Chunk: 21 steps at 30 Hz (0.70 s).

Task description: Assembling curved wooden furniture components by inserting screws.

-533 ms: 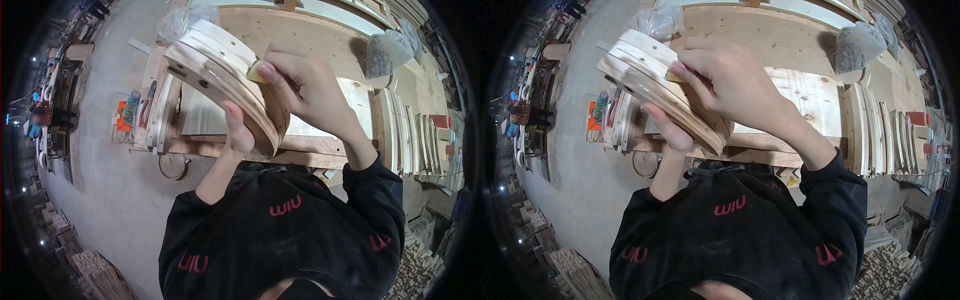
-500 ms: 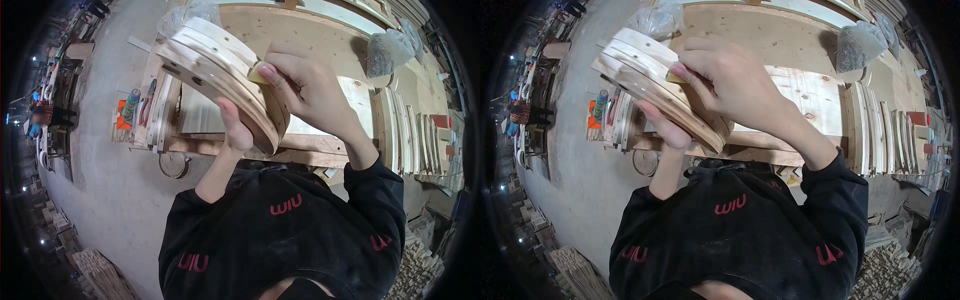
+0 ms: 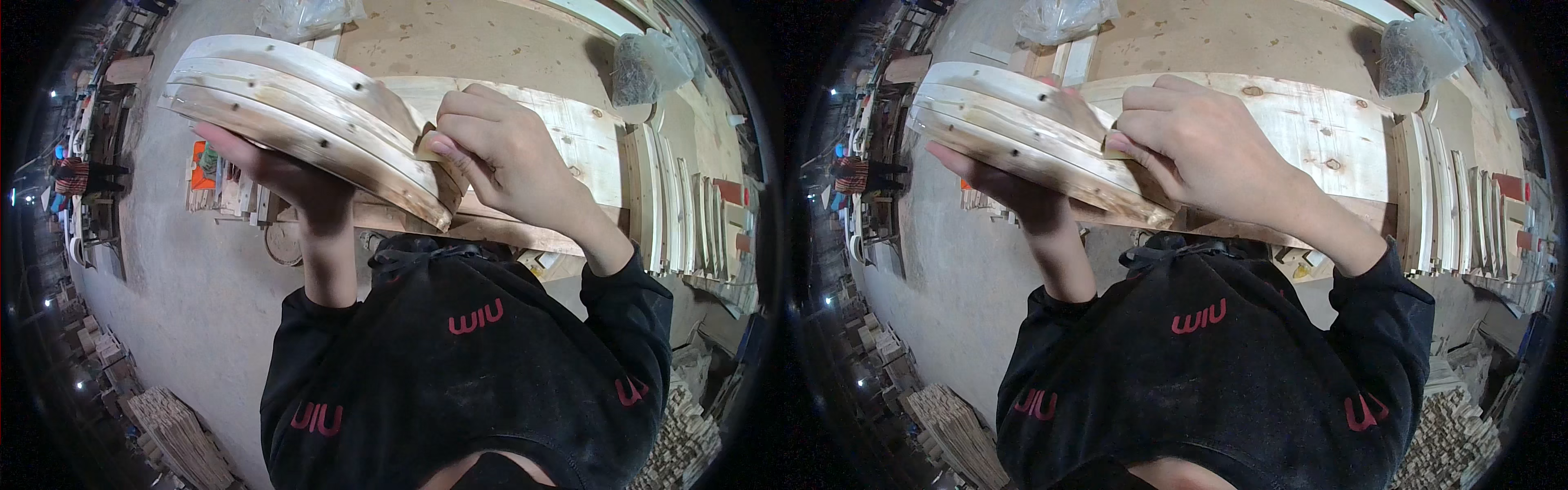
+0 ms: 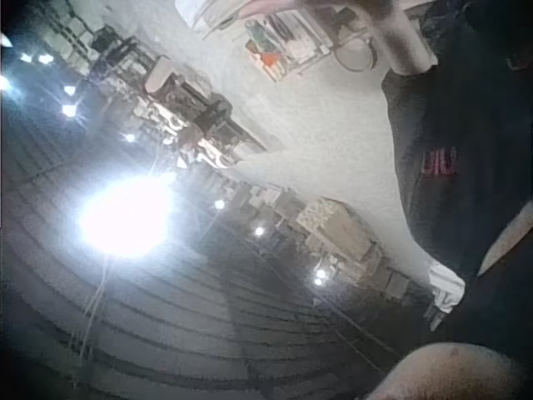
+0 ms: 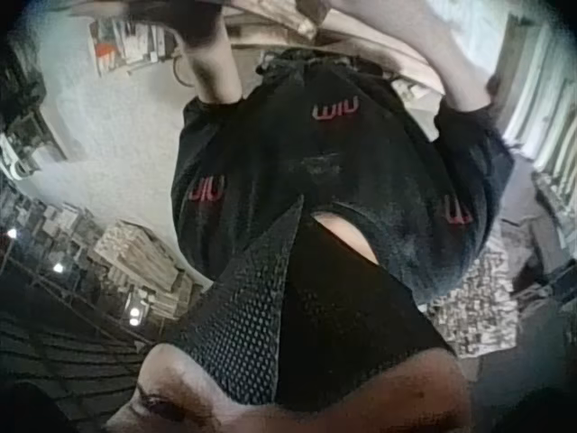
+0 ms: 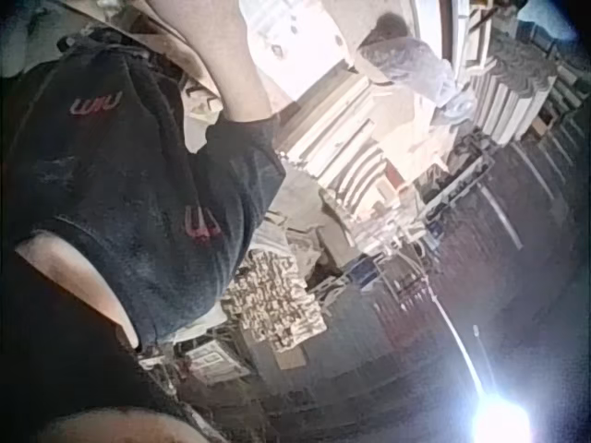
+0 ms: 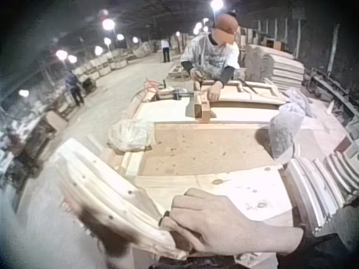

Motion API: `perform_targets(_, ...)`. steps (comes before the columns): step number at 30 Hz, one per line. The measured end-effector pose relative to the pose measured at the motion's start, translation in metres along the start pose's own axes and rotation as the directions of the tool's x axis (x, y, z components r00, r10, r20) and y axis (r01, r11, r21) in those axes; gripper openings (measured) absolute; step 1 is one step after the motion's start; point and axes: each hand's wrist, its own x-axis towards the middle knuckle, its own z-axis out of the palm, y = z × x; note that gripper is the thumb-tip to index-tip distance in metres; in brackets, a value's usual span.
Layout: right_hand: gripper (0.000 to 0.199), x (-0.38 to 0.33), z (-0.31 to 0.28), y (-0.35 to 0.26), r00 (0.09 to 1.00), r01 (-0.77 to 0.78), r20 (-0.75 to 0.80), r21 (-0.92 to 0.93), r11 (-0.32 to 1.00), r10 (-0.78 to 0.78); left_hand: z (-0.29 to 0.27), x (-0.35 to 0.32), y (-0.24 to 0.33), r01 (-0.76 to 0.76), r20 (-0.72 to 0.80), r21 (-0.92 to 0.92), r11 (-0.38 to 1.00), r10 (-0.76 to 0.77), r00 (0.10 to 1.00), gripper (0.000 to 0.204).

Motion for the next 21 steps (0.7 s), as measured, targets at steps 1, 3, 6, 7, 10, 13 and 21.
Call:
perform_targets(1, 0.019, -0.002, 0.002, 0.001, 1.000, 0.013, -0.021, 0.002, 1.000, -0.013, -0.005, 0.002, -0.002, -0.105, 0.015, 0.185, 0.977, 0.104, 0.995, 0.078)
perform_targets(3, 0.020, -0.005, 0.004, 0.002, 1.000, 0.000, 0.002, 0.003, 1.000, 0.000, -0.009, 0.005, 0.002, -0.198, 0.050, 0.364, 0.910, 0.194, 0.980, 0.079)
perform_targets(6, 0.020, -0.010, 0.006, 0.004, 0.999, -0.025, 0.045, -0.004, 1.000, 0.025, -0.007, 0.016, 0.011, 0.127, -0.132, 0.059, 0.990, -0.119, 0.984, 0.081)
perform_targets(7, 0.020, -0.011, 0.006, 0.003, 0.997, -0.035, 0.071, -0.008, 0.999, 0.035, -0.011, 0.020, 0.010, 0.117, -0.120, 0.074, 0.990, -0.108, 0.987, 0.083)
perform_targets(10, 0.012, -0.016, 0.007, 0.004, 0.995, -0.039, 0.091, 0.061, 0.997, 0.033, -0.033, 0.036, 0.005, 0.166, -0.097, -0.010, 0.986, -0.166, 0.981, 0.087)
perform_targets(13, 0.013, -0.020, 0.010, 0.004, 0.996, -0.031, 0.081, 0.071, 0.997, 0.026, -0.039, 0.045, -0.002, 0.195, -0.144, -0.181, 0.964, -0.222, 0.964, 0.089)
perform_targets(21, 0.014, -0.022, 0.009, 0.008, 0.993, -0.056, 0.112, 0.063, 0.996, 0.049, -0.049, 0.058, -0.008, 0.192, -0.254, -0.173, 0.966, -0.232, 0.939, 0.078)
